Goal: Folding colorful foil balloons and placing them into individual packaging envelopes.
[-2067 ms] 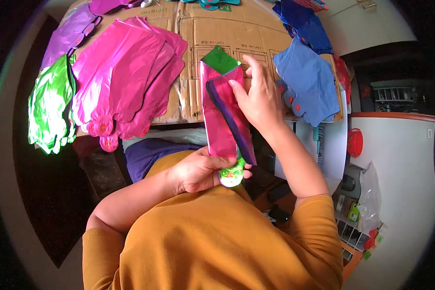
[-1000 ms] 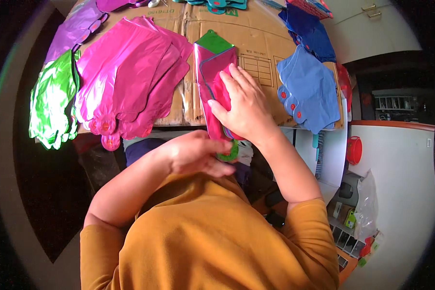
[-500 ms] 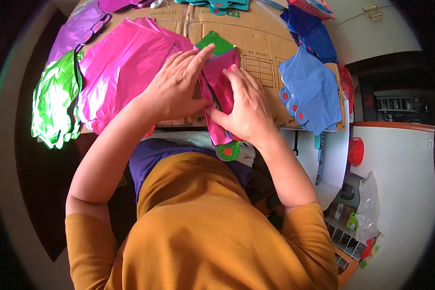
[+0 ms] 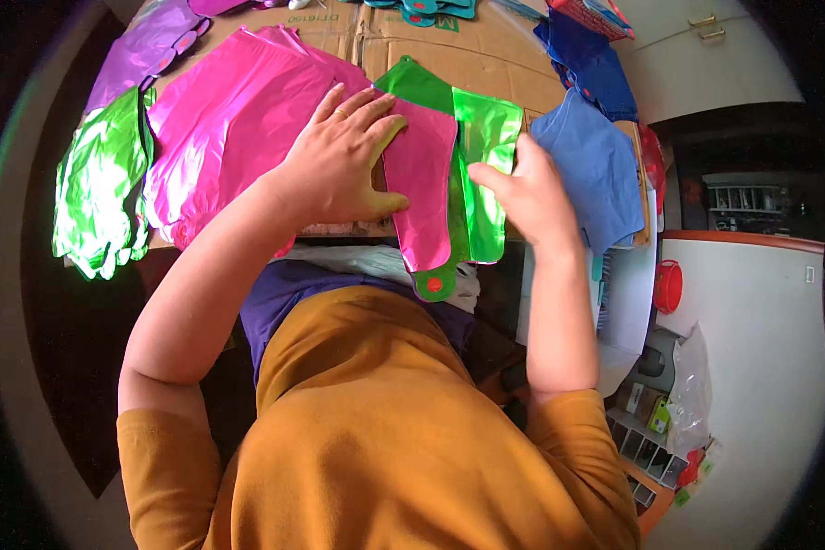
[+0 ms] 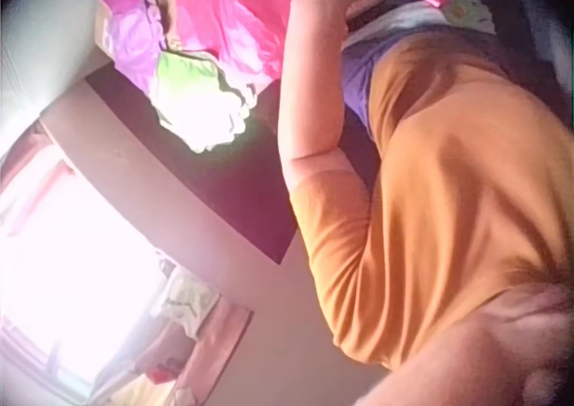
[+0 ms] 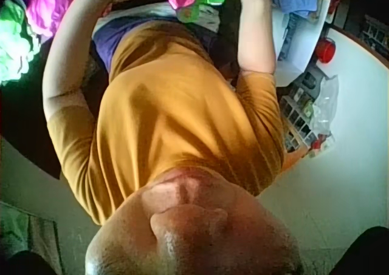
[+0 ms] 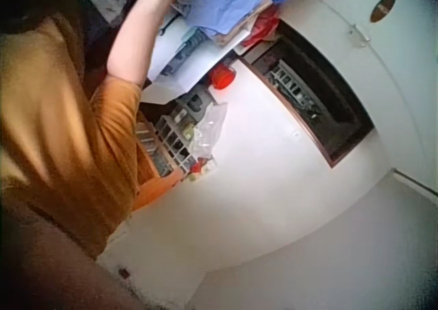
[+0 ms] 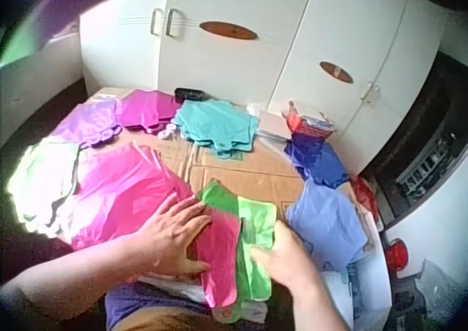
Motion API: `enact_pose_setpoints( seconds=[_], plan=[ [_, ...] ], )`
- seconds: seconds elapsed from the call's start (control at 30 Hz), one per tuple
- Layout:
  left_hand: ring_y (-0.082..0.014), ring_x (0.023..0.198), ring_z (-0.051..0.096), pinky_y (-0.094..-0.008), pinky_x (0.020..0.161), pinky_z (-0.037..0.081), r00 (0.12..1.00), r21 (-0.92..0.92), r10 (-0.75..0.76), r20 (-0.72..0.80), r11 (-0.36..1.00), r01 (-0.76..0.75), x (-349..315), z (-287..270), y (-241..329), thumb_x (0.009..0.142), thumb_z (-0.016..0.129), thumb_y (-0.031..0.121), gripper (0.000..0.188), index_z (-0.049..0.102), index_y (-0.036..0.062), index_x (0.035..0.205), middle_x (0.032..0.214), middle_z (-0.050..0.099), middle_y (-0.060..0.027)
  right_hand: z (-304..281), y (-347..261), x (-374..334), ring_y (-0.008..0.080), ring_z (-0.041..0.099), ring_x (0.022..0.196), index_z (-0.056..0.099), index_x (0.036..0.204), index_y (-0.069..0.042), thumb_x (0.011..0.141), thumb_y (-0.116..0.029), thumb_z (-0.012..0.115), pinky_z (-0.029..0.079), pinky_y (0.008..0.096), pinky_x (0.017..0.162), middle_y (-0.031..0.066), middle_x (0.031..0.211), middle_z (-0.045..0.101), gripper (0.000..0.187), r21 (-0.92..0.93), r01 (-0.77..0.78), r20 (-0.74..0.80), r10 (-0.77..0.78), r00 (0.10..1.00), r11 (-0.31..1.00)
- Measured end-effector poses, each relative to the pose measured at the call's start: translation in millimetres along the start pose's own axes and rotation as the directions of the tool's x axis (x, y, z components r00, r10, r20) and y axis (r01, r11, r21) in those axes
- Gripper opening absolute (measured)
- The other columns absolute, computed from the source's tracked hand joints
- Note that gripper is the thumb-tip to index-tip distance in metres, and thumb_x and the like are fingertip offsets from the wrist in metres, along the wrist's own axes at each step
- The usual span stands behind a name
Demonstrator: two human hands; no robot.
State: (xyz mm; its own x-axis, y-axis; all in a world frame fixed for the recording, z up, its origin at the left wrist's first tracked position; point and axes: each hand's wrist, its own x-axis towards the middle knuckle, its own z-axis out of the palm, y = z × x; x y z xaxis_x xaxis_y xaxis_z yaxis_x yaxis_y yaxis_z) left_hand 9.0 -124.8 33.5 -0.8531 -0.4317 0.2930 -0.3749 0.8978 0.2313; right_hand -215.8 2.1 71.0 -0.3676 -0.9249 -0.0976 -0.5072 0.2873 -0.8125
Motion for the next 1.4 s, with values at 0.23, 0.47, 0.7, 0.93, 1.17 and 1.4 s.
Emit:
enact_pose_setpoints(
  seconds=[0.23, 0.47, 0.7, 0.93, 1.17, 1.4],
  plan=[
    [-0.0377, 0.145, 0.034, -0.0554, 0.124, 0.015, 0.991, 0.043, -0.032, 0.132, 0.999, 0.027, 7, -13, 10, 0.066, 0.080, 0.062, 0.094, 0.051, 0.0140, 0.142, 0.150, 0.044, -0.0224, -25, 11, -14, 0.0135, 0.064, 0.058, 0.065, 0.102, 0.003, 0.079, -0.011, 0.078, 0.051, 0.0312, 0.052, 0.0113, 0.082, 0.070, 0.030, -0.096, -0.271, 0.223, 0.286, 0.932, 0.958],
    [-0.0393, 0.145, 0.035, -0.0537, 0.124, 0.015, 0.994, 0.050, -0.006, 0.106, 0.999, 0.001, 6, -9, 9, 0.064, 0.076, 0.069, 0.099, 0.054, 0.0112, 0.141, 0.149, 0.045, -0.0250, -15, 23, -20, 0.0132, 0.066, 0.100, 0.060, 0.118, 0.003, 0.078, 0.007, 0.074, 0.055, 0.0311, 0.086, 0.0075, 0.111, 0.069, 0.043, 0.119, -0.154, 0.231, 0.123, 0.965, 0.981],
    [-0.0398, 0.145, 0.035, -0.0535, 0.124, 0.016, 0.996, 0.022, 0.011, 0.088, 1.000, -0.013, 6, -6, 9, 0.065, 0.076, 0.070, 0.100, 0.053, 0.0090, 0.141, 0.149, 0.044, -0.0255, -16, 23, -55, 0.0327, 0.071, 0.089, 0.063, 0.105, 0.004, 0.071, -0.010, 0.079, 0.054, 0.0415, 0.080, 0.0206, 0.093, 0.071, 0.040, -0.136, -0.122, 0.223, 0.151, 0.963, 0.983],
    [-0.0403, 0.144, 0.036, -0.0535, 0.124, 0.016, 0.997, 0.024, 0.004, 0.081, 1.000, -0.006, 4, -8, 9, 0.065, 0.077, 0.070, 0.100, 0.053, 0.0092, 0.141, 0.148, 0.045, -0.0263, -5, -7, -59, 0.0306, 0.070, 0.087, 0.059, 0.110, 0.003, 0.078, -0.016, 0.081, 0.054, 0.0391, 0.079, 0.0173, 0.095, 0.071, 0.043, -0.145, -0.037, 0.102, 0.052, 0.993, 0.989],
    [-0.0403, 0.145, 0.035, -0.0534, 0.124, 0.015, 0.996, 0.023, 0.012, 0.093, 1.000, -0.014, 7, -9, 10, 0.066, 0.076, 0.070, 0.099, 0.053, 0.0102, 0.141, 0.148, 0.044, -0.0264, -2, 31, 3, 0.0194, 0.069, 0.070, 0.068, 0.096, 0.000, 0.089, -0.021, 0.072, 0.051, 0.0363, 0.063, 0.0117, 0.079, 0.072, 0.023, -0.045, -0.025, -0.130, 0.019, 0.991, 0.999],
    [-0.0410, 0.145, 0.034, -0.0534, 0.124, 0.015, 0.997, 0.024, 0.018, 0.071, 1.000, -0.019, 4, -9, 8, 0.066, 0.074, 0.072, 0.099, 0.052, 0.0158, 0.144, 0.149, 0.043, -0.0254, 28, -23, -13, 0.0350, 0.069, 0.075, 0.064, 0.095, -0.001, 0.080, -0.012, 0.073, 0.054, 0.0449, 0.070, 0.0172, 0.083, 0.071, 0.021, -0.183, 0.112, -0.292, -0.163, 0.942, 0.977]
  ],
)
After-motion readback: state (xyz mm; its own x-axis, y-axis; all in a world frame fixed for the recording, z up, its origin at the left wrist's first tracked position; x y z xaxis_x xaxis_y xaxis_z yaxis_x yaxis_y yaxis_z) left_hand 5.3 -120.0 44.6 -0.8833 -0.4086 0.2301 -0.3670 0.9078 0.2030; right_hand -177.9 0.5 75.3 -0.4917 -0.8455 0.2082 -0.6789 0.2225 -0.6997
